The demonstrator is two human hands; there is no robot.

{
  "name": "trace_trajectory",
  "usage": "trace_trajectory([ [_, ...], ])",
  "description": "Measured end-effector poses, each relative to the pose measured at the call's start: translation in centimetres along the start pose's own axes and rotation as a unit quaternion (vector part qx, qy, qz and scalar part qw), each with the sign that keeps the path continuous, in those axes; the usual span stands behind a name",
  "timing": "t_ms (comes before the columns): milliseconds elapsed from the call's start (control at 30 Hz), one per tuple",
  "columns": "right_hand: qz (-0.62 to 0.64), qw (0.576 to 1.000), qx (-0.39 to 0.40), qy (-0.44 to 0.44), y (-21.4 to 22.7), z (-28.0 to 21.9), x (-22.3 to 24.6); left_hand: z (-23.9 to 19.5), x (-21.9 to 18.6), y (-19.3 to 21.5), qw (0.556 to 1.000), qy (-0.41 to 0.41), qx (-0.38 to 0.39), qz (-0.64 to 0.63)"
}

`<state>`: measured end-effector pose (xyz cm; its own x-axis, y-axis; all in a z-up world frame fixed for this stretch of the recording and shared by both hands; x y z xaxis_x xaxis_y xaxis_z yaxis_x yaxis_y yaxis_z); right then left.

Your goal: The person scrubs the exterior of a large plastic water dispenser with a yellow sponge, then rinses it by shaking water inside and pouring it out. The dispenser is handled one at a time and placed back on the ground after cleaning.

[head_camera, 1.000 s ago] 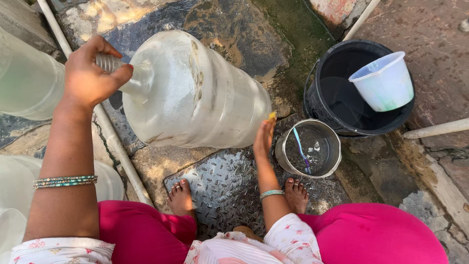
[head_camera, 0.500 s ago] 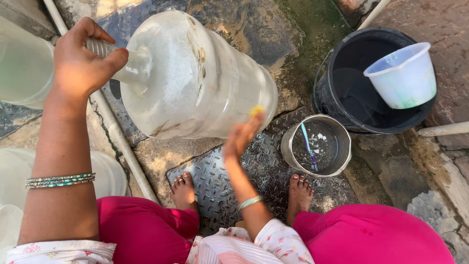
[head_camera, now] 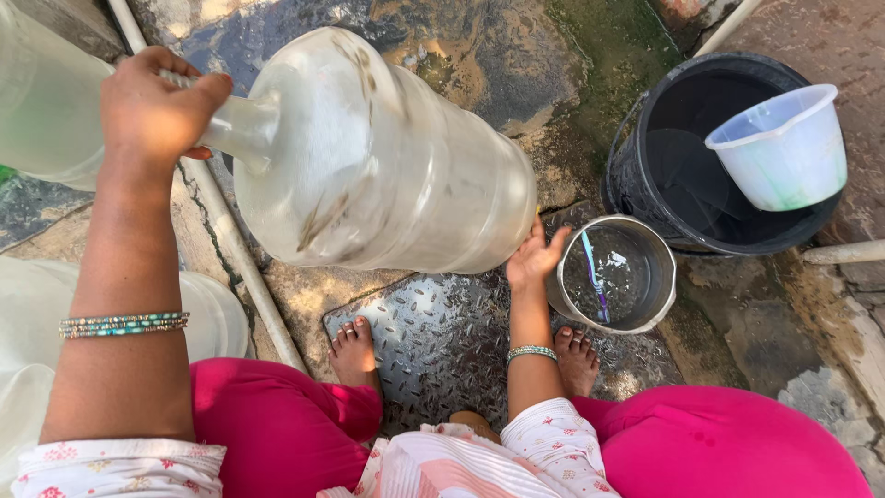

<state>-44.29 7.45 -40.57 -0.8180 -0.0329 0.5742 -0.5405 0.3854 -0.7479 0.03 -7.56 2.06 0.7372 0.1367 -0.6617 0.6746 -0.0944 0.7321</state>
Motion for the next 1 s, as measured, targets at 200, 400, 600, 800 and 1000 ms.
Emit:
trace_trajectory([
  [200, -0.432, 0.878, -0.196, 0.062, -12.3, -5.5, 4.3, -1.1, -0.1, 0.3, 0.997, 0.076, -0.009, 0.013],
  [400, -0.614, 0.690, 0.226, 0.311, -31.2, -16.2, 0.3, -1.7, -1.0, 0.0, 0.998, 0.054, -0.021, 0.015],
  [600, -0.578, 0.708, 0.043, 0.403, -23.1, -14.7, 1.5, -1.5, -1.5, 0.0, 0.998, 0.042, -0.016, 0.044],
  [800, -0.380, 0.906, -0.163, 0.094, -7.3, -7.1, 2.0, -1.3, -1.1, 0.0, 0.999, 0.033, -0.010, 0.040],
  [1000, -0.458, 0.817, 0.044, 0.347, -25.6, -15.7, -2.8, -1.3, -3.0, -0.1, 0.997, -0.011, -0.048, 0.065],
])
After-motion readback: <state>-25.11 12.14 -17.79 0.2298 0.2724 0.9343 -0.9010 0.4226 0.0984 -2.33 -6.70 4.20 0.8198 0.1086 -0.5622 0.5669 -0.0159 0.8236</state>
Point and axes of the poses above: each hand's wrist, its own z-axis towards the middle knuckle, its own y-axis out of the back of the hand, x = y × z, the point moved 8 cm from there along z, towards the middle knuckle, and after that the axes turned 14 degrees about x, right-handed, at the moved point
